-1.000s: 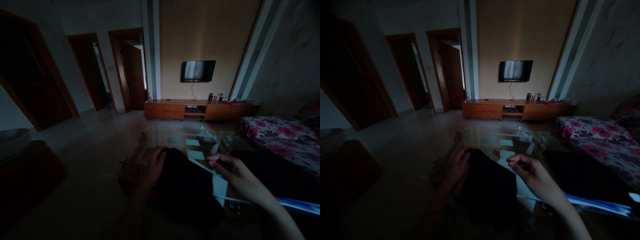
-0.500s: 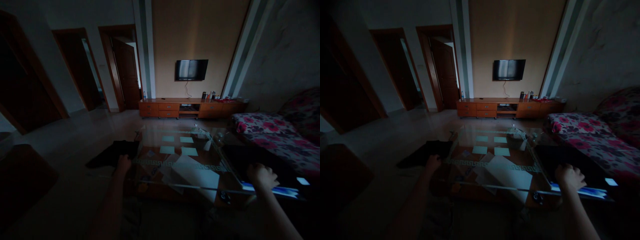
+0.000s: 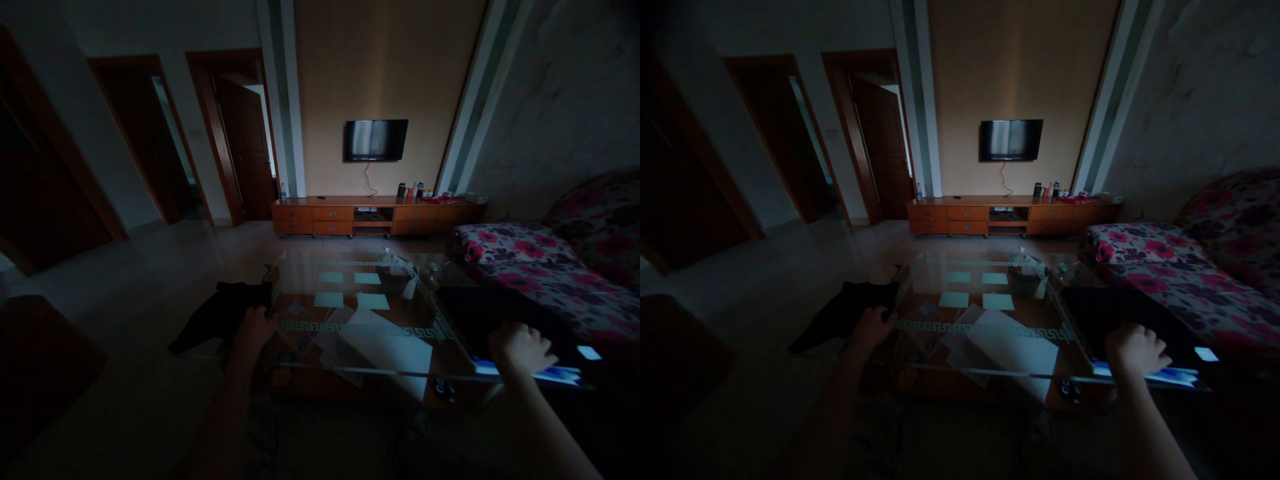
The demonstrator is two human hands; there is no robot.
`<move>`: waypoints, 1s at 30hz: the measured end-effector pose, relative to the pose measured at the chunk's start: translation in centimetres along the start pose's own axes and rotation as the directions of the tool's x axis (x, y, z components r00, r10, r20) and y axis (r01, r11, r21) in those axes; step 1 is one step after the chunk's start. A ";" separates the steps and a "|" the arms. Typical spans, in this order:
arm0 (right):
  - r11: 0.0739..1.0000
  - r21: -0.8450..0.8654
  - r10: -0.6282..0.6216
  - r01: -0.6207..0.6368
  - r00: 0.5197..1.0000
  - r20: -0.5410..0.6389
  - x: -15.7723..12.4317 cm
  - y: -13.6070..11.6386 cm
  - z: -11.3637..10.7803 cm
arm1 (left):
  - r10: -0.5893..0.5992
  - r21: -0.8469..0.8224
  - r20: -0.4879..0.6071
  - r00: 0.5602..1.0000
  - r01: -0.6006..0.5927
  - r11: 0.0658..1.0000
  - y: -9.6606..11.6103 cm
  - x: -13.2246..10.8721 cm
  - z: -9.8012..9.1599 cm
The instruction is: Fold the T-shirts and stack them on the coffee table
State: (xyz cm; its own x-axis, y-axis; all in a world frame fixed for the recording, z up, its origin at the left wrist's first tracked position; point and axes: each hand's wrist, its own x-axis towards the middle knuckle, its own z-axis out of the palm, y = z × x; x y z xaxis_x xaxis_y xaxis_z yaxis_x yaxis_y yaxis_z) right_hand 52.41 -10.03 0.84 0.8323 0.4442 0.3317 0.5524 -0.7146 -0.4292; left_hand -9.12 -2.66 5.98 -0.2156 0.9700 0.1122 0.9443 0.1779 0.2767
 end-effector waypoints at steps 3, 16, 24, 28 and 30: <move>0.996 0.071 -0.045 0.052 0.994 -0.095 -0.6 -2.5 -3.6 | 0.092 -0.122 -0.088 0.992 -0.103 0.987 1.5 -1.3 -0.4; 0.386 0.765 -0.882 0.516 0.451 0.141 -8.8 -9.1 -20.7 | 0.418 -0.804 -0.160 0.894 -0.364 0.470 9.4 -5.9 -4.5; 0.202 0.961 -0.614 0.188 0.789 -0.025 -15.1 -17.0 -14.0 | 0.628 -0.890 0.052 0.776 -0.249 0.382 9.6 -7.6 -6.6; 0.235 0.964 -0.963 0.126 -0.101 0.248 -18.8 -17.6 -16.1 | 0.794 -0.834 0.287 0.535 -0.269 0.482 8.8 -8.4 -6.5; 0.256 0.963 -0.955 0.089 -0.132 0.266 -20.1 -17.7 -17.4 | 0.826 -0.781 0.438 0.354 -0.306 0.545 8.7 -9.1 -5.9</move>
State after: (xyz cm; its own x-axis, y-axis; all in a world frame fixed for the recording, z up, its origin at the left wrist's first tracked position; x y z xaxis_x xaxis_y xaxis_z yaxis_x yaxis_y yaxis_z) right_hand 25.10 -15.71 16.34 -0.6252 0.7674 0.1425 0.2601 0.3770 -0.8889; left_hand -0.37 -10.90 13.02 0.8127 0.5633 -0.1493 0.3862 -0.3288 0.8618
